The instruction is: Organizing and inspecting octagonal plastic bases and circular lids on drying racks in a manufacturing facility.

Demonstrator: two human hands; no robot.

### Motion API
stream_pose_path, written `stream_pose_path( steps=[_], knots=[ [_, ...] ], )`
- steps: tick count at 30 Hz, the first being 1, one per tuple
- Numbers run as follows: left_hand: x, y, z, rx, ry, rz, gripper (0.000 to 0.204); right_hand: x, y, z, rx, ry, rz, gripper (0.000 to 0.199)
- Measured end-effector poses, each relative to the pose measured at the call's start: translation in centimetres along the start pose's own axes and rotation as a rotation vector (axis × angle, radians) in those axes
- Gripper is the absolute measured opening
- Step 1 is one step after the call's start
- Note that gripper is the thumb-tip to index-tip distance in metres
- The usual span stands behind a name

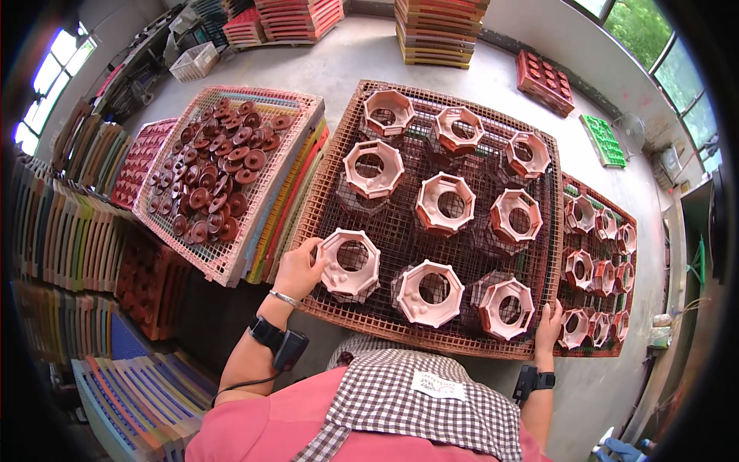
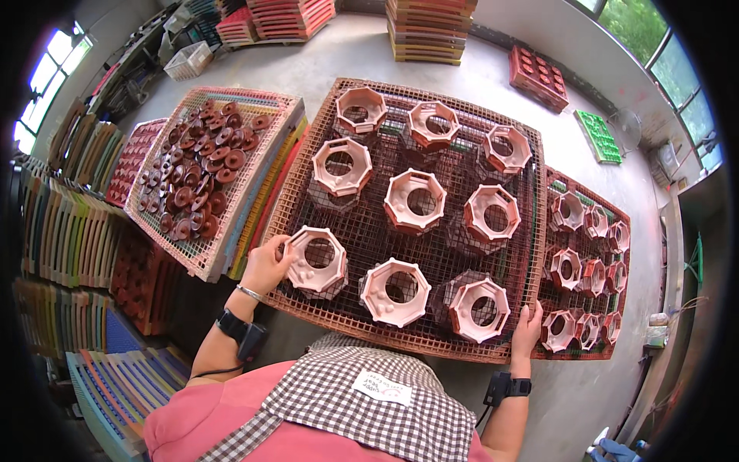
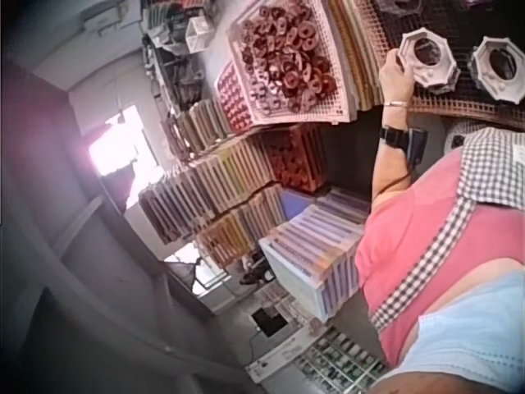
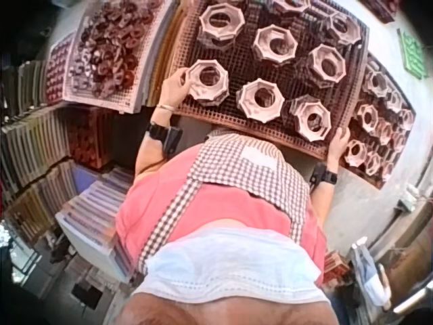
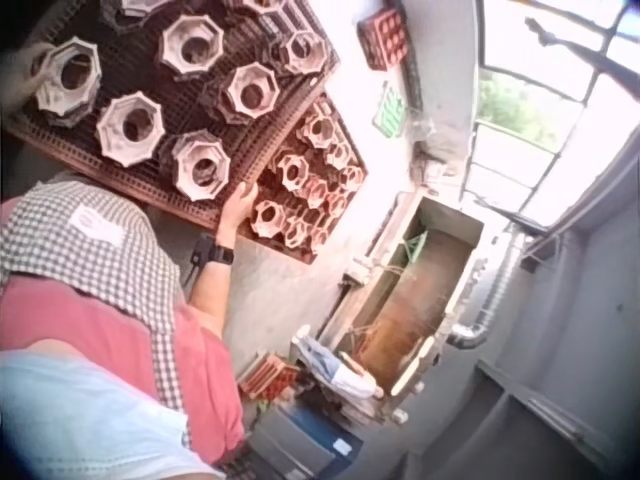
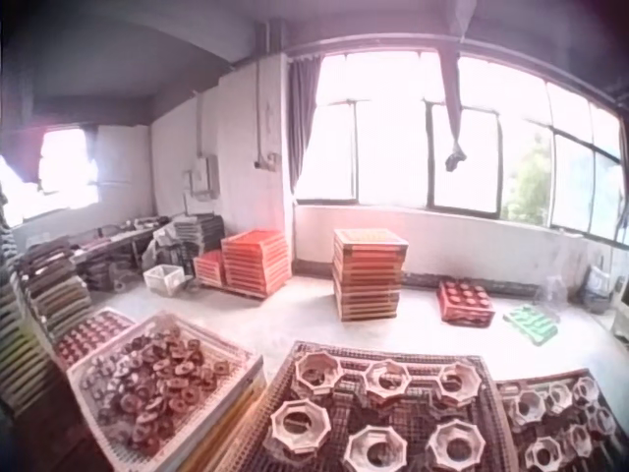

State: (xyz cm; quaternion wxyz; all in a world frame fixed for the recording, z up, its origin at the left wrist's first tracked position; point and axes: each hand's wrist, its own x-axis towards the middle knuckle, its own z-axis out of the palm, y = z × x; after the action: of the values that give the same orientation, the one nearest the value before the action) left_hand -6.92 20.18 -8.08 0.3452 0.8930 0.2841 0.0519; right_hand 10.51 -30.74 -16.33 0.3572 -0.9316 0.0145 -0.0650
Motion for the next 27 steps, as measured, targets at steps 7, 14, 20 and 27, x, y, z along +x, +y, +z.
stream_pose_path(
  steps=[7, 14, 20, 27],
  knots=[
    [6.7, 1.7, -3.8, 0.109, 0.045, 0.085, 0.044, -0.4, -0.4, -0.1, -0.086, 0.052, -0.006, 0.038],
    [19.3, 2.4, 0.5, 0.259, 0.206, 0.204, 0.041, -0.4, -1.6, 0.3, -0.144, 0.036, 0.022, 0.037],
    [21.9, 2.5, 2.5, 0.318, 0.070, 0.242, 0.035, -0.3, -1.1, 0.4, -0.205, 0.064, 0.061, 0.037],
    [21.1, 2.7, 1.6, 0.311, 0.041, 0.263, 0.035, -0.3, -1.2, 0.5, -0.232, 0.063, 0.088, 0.037]
  ],
)
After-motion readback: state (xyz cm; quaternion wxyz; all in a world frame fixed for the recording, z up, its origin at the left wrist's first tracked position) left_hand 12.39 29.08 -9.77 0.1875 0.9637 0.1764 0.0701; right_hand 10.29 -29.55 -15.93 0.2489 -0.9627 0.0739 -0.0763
